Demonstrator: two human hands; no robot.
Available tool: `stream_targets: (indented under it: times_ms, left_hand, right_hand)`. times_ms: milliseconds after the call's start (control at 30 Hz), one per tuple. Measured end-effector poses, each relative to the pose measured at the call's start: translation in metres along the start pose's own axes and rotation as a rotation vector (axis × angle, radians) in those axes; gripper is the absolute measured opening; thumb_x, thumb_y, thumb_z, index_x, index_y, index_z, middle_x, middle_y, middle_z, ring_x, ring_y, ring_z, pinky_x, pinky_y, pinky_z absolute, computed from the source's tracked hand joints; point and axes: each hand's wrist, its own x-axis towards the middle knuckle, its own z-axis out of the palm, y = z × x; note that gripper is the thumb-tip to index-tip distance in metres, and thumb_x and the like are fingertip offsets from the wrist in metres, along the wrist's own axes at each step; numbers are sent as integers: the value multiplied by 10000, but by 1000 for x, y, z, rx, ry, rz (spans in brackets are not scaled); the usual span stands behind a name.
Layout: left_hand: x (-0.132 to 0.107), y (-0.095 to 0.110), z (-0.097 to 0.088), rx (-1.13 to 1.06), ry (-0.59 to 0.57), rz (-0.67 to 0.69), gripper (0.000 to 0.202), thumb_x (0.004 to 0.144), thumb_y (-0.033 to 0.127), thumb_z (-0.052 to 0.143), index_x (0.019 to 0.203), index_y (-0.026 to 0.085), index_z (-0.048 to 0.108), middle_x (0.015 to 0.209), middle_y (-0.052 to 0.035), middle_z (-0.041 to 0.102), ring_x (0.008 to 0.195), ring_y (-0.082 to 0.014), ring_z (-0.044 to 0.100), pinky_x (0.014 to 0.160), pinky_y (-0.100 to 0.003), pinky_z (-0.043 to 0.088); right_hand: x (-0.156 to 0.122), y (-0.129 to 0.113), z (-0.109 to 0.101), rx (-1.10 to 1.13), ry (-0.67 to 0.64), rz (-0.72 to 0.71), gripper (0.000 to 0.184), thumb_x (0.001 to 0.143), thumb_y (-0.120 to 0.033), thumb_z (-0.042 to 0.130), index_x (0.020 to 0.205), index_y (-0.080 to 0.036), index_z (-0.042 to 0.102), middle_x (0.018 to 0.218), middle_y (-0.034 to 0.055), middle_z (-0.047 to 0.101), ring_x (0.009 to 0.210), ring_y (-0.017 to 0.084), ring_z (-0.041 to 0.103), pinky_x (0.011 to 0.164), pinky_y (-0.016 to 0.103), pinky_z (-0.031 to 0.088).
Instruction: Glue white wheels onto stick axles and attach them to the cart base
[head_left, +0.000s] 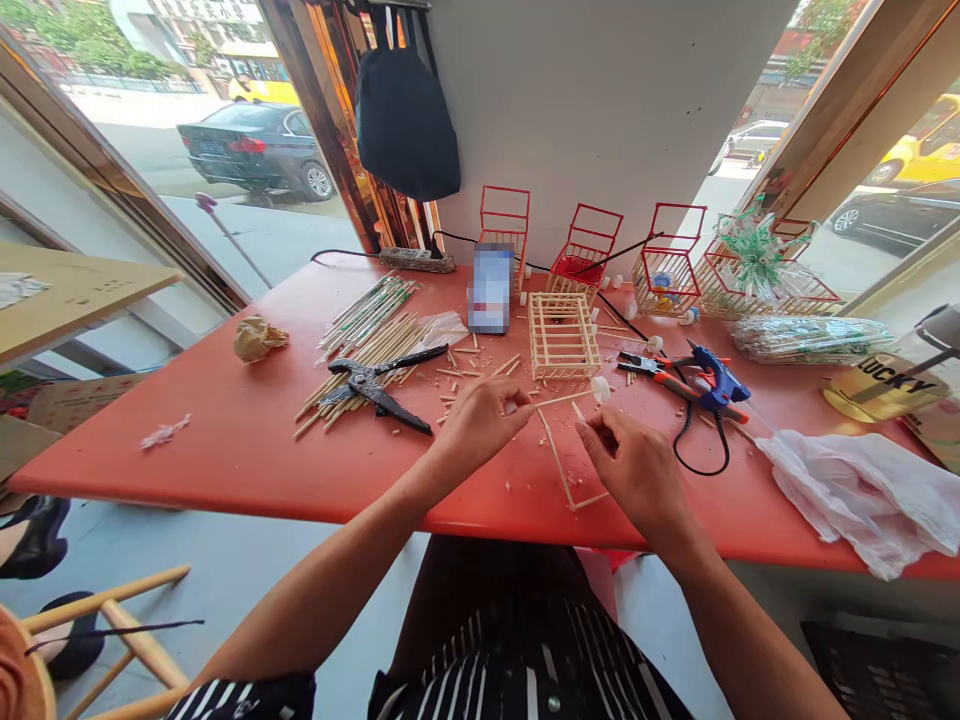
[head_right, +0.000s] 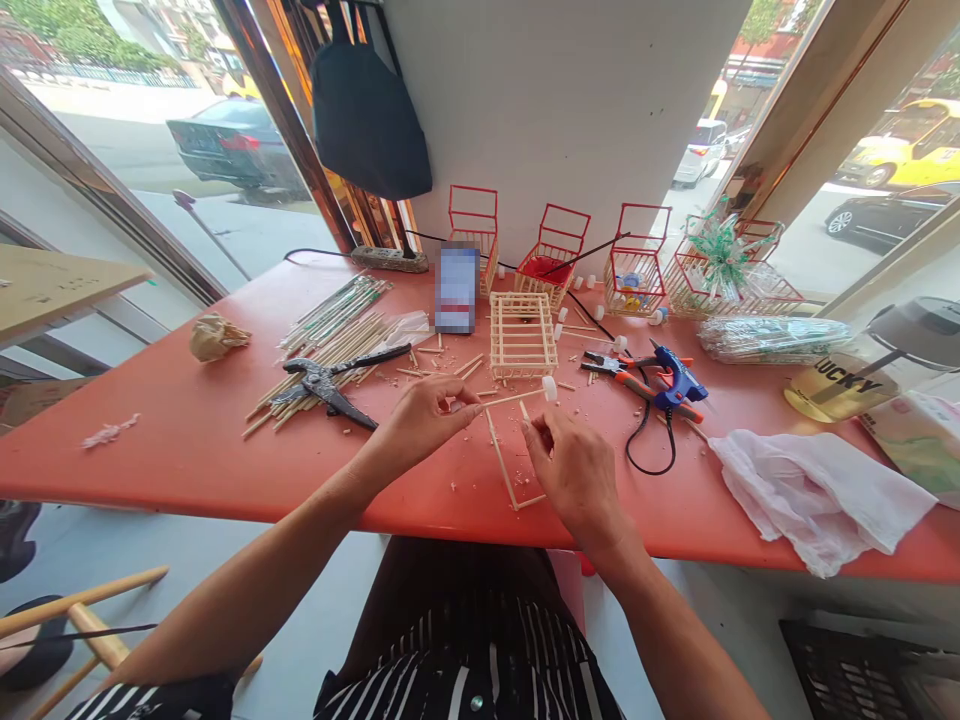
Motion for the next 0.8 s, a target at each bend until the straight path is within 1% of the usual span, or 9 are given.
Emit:
stream_targets:
  times_ms: [167,533,800]
  left_hand:
    - [1,0,-1,-10,20,10,121,833,213,632,733,183,692,759,-13,727,746,-167,635,697,-276,428]
    - [1,0,-1,-23,18,31,127,850,243,624,756,186,689,814,-22,745,799,-178,659,730,-287,440]
    - [2,4,-4,-9,25,52,147,859,257,634,744,185,690,778,-14,729,746,-166,634,714,-279,427]
  right_hand:
    - [-2,-1,0,52,41,-2,298,992,-436,526,806,-223,620,709,19,698,630,182,626,623,295,387]
    - [-3,0,0,101,38,9,313,993,-447,518,793,-222,603,699,11,666,639,179,604,631,289,388]
    - [-4,-1,-2,114,33,11,309,994,-444,516,808,-220,620,708,15,668,652,182,607,640,286,386]
